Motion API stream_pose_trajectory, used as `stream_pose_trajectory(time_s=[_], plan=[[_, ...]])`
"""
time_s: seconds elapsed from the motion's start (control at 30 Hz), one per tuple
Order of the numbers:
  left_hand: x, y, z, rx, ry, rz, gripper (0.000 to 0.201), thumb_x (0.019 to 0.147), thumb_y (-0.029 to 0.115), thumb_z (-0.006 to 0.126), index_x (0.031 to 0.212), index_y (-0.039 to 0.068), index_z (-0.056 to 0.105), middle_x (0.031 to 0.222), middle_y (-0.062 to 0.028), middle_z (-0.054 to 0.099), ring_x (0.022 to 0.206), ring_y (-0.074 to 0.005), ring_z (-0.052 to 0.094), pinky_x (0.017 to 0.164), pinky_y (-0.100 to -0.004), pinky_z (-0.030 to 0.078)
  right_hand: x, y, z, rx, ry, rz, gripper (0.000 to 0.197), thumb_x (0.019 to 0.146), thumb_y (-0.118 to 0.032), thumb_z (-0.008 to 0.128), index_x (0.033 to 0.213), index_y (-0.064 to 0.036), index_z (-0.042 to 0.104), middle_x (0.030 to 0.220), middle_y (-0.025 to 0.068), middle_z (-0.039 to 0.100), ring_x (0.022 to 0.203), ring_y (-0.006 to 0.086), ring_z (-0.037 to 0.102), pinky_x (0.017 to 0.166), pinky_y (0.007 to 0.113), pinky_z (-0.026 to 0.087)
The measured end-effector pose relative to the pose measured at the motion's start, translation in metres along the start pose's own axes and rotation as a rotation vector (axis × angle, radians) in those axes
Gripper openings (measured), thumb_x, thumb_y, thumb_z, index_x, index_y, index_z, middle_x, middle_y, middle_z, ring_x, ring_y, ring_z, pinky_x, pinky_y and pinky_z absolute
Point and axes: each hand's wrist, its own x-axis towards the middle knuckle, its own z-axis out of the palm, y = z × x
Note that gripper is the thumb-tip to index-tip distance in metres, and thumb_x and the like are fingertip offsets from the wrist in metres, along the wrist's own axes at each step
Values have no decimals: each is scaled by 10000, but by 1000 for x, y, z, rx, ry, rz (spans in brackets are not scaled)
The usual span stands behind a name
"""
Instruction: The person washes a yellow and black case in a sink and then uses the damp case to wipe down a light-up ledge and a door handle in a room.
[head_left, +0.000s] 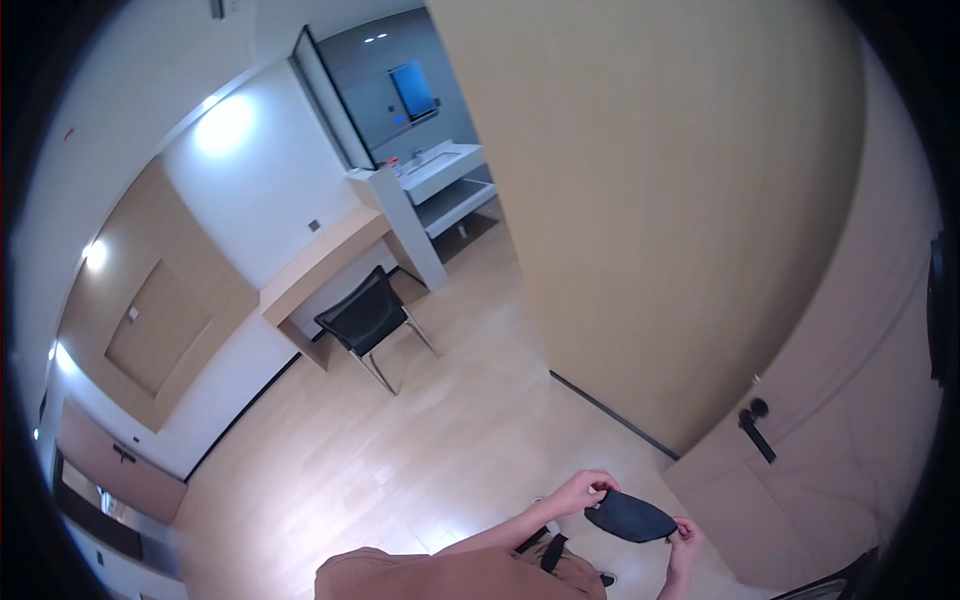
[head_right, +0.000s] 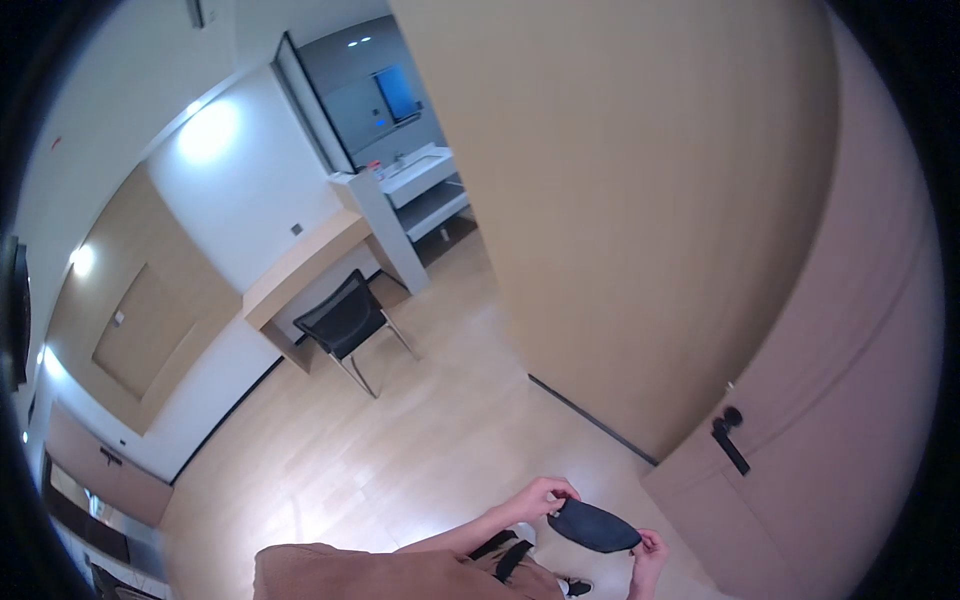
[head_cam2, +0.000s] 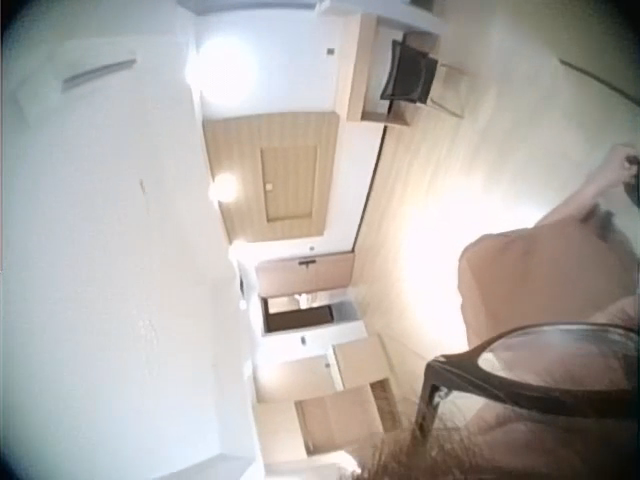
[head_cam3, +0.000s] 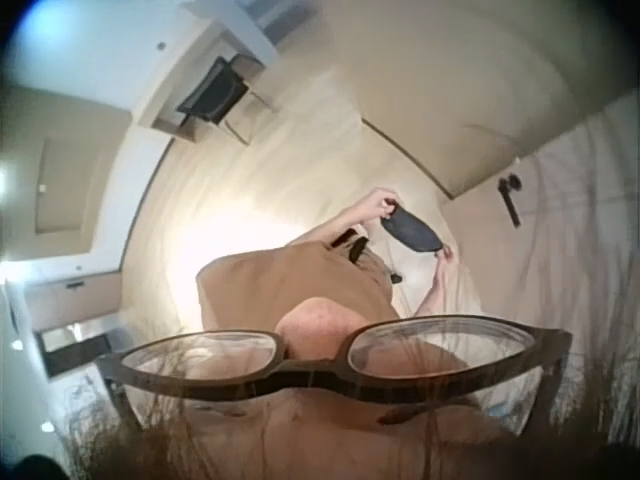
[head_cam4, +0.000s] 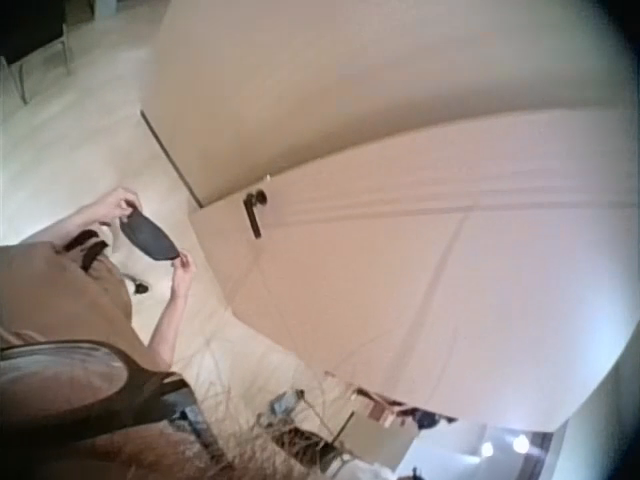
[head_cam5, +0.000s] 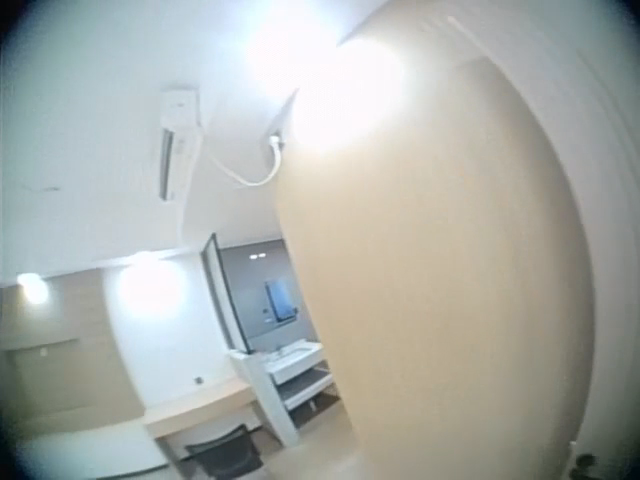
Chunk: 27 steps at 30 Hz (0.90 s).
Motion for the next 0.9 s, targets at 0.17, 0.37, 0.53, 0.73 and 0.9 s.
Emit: stream_pose_trajectory(time_s=[0.17, 0.37, 0.53, 0.73, 0.9], plan=[[14, -43, -70, 83, 55, 55, 242, 825, -25, 637, 1044, 48, 709, 822, -62, 689, 746, -142, 624, 701, -303, 498, 41, -6, 59, -30, -49, -8, 141, 928, -56, 642, 1050, 12, 625, 920, 59, 668, 809, 117, 645, 735, 246, 542], [26, -69, -168, -17, 67, -110, 204, 832, -43, 596, 1004, 24, 682, 835, -67, 678, 763, -126, 600, 685, -305, 485, 97, 15, 165, 87, -23, -114, 134, 945, -63, 627, 1049, 20, 618, 1000, 78, 656, 883, 129, 646, 803, 265, 558], [-8, -106, -248, -232, 158, -76, 251, 859, -93, 534, 1072, 11, 617, 953, -62, 677, 867, -117, 614, 783, -289, 502, 131, -7, 267, 348, -182, 15, 211, 900, -89, 693, 1062, 27, 623, 990, 61, 642, 915, 132, 635, 840, 273, 544], [-62, -139, -311, -498, 463, -122, 224, 928, -68, 529, 1130, 0, 597, 1045, -60, 676, 1011, -134, 633, 916, -269, 489, 168, -32, 405, -439, -403, -146, 264, 781, -110, 834, 923, 3, 642, 768, -22, 598, 707, 76, 553, 646, 248, 471], [-96, -162, -360, -568, 865, -226, 216, 953, -10, 566, 1164, 0, 609, 1089, -66, 684, 1040, -143, 635, 941, -277, 485, 214, -14, 526, -425, -490, -149, 123, 825, -45, 768, 879, 16, 675, 709, -21, 613, 654, 51, 543, 623, 214, 450]])
